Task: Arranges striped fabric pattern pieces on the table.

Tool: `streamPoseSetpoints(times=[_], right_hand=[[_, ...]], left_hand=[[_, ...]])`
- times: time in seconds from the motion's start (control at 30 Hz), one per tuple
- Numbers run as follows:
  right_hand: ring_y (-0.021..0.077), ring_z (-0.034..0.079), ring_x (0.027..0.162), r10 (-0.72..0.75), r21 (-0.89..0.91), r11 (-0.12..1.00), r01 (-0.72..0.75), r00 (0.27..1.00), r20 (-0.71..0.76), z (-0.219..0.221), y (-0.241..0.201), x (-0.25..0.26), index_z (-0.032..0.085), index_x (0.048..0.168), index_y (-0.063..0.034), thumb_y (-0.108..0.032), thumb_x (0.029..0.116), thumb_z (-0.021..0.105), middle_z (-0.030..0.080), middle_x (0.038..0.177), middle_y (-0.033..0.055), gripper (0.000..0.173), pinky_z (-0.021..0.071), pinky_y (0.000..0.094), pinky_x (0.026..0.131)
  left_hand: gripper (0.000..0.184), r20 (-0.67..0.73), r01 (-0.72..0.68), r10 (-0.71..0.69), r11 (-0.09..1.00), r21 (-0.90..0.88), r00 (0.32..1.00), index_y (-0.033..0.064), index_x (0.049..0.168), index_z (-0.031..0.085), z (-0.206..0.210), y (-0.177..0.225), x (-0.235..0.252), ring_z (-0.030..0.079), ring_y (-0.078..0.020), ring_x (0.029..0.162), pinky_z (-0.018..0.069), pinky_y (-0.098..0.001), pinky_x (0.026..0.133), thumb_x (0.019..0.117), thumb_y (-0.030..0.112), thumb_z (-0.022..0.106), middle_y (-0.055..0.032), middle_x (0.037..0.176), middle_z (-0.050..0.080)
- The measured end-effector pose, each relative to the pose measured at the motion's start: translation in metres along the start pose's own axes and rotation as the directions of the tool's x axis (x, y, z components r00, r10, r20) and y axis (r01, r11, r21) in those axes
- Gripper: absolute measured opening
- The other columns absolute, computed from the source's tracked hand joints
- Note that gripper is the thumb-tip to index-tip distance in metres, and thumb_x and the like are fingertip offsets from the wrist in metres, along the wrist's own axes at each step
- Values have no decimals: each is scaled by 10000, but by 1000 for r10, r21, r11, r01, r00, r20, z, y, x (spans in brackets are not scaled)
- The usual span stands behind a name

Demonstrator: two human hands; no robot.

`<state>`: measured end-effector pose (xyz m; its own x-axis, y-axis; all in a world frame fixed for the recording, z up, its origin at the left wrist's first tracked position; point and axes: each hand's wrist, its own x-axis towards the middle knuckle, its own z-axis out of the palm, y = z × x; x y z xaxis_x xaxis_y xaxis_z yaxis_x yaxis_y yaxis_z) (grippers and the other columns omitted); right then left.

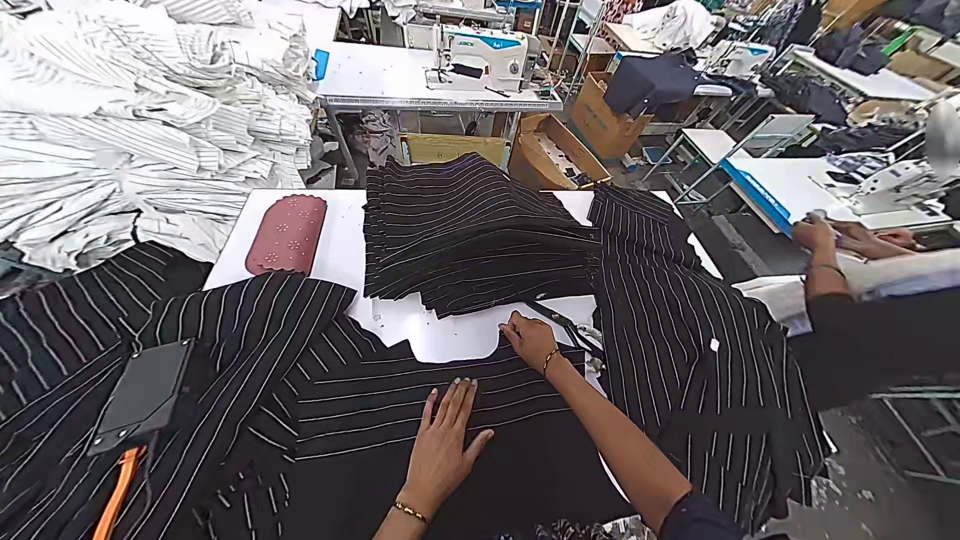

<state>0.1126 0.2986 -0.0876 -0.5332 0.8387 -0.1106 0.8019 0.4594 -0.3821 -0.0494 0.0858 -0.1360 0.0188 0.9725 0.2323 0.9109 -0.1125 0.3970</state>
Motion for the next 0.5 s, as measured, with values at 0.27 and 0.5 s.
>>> streamPoseSetpoints(times=[0.27, 0.5], right_hand=[[381, 611, 1231, 184, -10, 983, -185, 982, -31, -2, -20, 2, 639, 1245, -4, -350, 1083, 453, 657, 1257, 226, 425, 473, 532, 1017], [260, 268, 1559, -180, 39, 983, 177, 977, 112, 52, -80, -154, 367, 1581, -28, -445, 1081, 388, 319, 1671, 108, 652, 190, 528, 1264]], left_hand=[[737, 75, 80, -81, 997, 13, 994, 115, 1566, 431, -5, -14, 24, 395, -248, 1498, 200, -653, 1202, 1013, 598, 368, -29, 1619, 424], [784, 91, 166, -172, 984, 64, 981, 117, 1599, 362, -14, -30, 13, 318, -257, 1536, 140, -652, 1219, 1017, 637, 287, -31, 1657, 355]])
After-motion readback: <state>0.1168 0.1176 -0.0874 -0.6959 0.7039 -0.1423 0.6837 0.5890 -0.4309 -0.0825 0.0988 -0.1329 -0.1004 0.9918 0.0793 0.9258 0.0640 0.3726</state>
